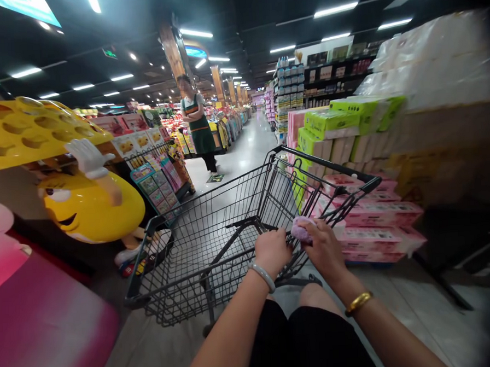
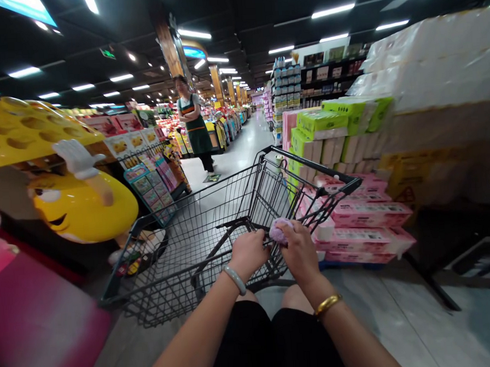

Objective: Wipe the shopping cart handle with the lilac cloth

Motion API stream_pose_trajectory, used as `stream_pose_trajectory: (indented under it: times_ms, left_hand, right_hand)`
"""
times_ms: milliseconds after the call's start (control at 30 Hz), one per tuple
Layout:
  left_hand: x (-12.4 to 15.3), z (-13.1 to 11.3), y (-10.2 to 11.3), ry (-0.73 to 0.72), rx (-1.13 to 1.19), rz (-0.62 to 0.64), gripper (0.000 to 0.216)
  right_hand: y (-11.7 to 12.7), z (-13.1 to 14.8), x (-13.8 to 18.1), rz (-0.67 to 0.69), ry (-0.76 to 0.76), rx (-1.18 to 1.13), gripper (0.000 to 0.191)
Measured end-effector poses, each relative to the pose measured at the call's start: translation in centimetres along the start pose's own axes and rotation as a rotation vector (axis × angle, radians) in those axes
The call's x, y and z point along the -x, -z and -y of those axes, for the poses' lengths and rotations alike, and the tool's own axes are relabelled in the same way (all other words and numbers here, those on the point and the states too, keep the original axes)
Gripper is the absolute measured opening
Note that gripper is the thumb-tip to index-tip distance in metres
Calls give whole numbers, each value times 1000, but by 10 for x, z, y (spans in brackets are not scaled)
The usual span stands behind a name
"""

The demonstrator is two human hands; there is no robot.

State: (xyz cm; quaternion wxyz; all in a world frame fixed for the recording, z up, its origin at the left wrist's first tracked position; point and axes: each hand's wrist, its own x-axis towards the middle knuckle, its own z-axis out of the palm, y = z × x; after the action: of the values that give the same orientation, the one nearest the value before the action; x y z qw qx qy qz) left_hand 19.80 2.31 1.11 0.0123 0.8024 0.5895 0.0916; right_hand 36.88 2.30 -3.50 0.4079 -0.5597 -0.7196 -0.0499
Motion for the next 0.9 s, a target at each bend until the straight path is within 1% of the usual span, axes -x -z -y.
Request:
stream_pose_trajectory:
  times_ms: [100, 233, 267, 400, 433, 567, 633, 700, 767, 833, 900]
  left_hand:
    - [2, 3, 1, -1, 1, 11, 28]
    - [-1, 1, 5, -7, 9, 40, 30]
    - [-4, -1, 5, -13, 12, 48, 30]
    - [-22, -20, 8, -68, 38, 68, 33]
    - [-27, -26, 8, -80, 44, 72, 34]
    - [-45, -44, 6, -104, 52, 97, 37]
    - [-49, -48, 5, -114, 54, 104, 38]
    - [-50, -49, 2, -123, 55, 102, 37]
    - [-50, -48, 0, -121, 50, 94, 34]
    - [-49, -48, -3, -109, 38, 85, 32]
    - [-50, -49, -6, -100, 26, 82, 31]
  right_hand:
    - [3, -7, -4, -4, 7, -5, 54]
    - [8, -22, -9, -115, -83, 30, 48]
    - [8, -23, -9, -112, -78, 27, 49]
    - [11, -25, -8, 10, 38, -35, 56]
    - [12, -29, -8, 4, 31, -33, 55]
    - [15, -45, -10, -104, -84, 26, 49]
    - [14, -49, -9, -79, -66, 7, 50]
    - [15, -53, -8, -28, -15, -35, 52]
    - [19, -60, -11, -19, 8, -65, 51]
    - [22, -69, -16, -78, -13, -72, 47]
    - [22, -74, -17, -171, -58, -70, 42]
